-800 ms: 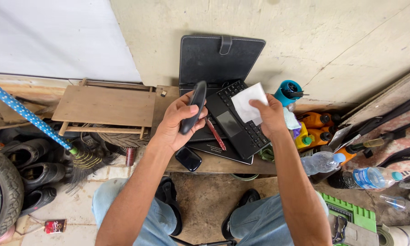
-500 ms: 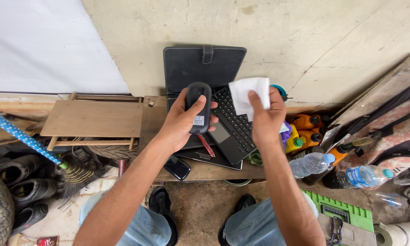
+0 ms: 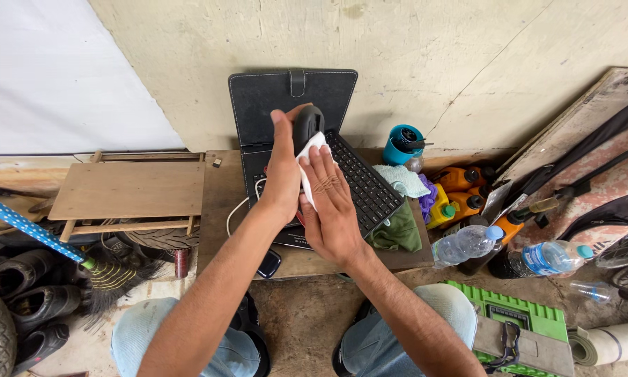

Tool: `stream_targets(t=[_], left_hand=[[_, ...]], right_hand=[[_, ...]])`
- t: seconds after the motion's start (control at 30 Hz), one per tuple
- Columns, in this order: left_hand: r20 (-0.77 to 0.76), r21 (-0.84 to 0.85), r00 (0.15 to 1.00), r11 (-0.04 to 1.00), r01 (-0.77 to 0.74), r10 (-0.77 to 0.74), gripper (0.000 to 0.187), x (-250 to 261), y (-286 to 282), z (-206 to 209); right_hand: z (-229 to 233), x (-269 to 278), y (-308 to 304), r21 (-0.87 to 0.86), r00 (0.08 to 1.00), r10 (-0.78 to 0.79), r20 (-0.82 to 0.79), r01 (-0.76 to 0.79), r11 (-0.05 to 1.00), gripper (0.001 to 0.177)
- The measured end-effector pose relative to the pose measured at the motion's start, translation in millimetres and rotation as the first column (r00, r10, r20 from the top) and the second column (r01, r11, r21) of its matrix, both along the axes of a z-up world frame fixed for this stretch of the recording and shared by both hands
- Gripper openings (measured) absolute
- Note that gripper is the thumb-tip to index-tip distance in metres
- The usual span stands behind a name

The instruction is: The person cleans a computer mouse using a toothbrush and a tissue. They first remove the USB receiver from the mouse, then scrub the mouse body with the toothbrush, and finally wipe it down with the tissue.

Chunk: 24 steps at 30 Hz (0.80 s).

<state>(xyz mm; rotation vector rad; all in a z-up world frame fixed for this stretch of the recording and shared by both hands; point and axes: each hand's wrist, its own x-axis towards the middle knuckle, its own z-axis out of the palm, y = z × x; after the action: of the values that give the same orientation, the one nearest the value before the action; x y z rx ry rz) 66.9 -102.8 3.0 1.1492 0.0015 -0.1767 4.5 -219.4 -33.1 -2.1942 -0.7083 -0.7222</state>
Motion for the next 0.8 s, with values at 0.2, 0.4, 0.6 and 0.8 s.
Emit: stream_targets(t=[0.2,0.4,0.6,0.8], left_hand=[[0.449,0.244,0.893,0.965,-0.099,-0.022,0.09,-44,-1,-11],[0.292,0.25,0.955,0.968,-0.027,-0.049,0.099,-33,9,-14],[0.391,0.243,0.919,0.969,-0.053,-0.047,0.104,-47,15,-14],[0.309,0.148,0.949,0.989,0.016,-0.061,0.102,-41,17,-22]], right_hand=[[8,10,-4,-0.121,0.992,-0.122,0.013,0.123,0.985,0.058],[4,-7,-1,-0.182,0.997,-0.077,0.0,0.076,0.98,0.064],[6,-3,3,-0.187,0.997,-0.072,0.009,0.073,0.98,0.065],[1,-5,6,-0.169,0.998,-0.063,-0.004,0.061,0.984,0.06]])
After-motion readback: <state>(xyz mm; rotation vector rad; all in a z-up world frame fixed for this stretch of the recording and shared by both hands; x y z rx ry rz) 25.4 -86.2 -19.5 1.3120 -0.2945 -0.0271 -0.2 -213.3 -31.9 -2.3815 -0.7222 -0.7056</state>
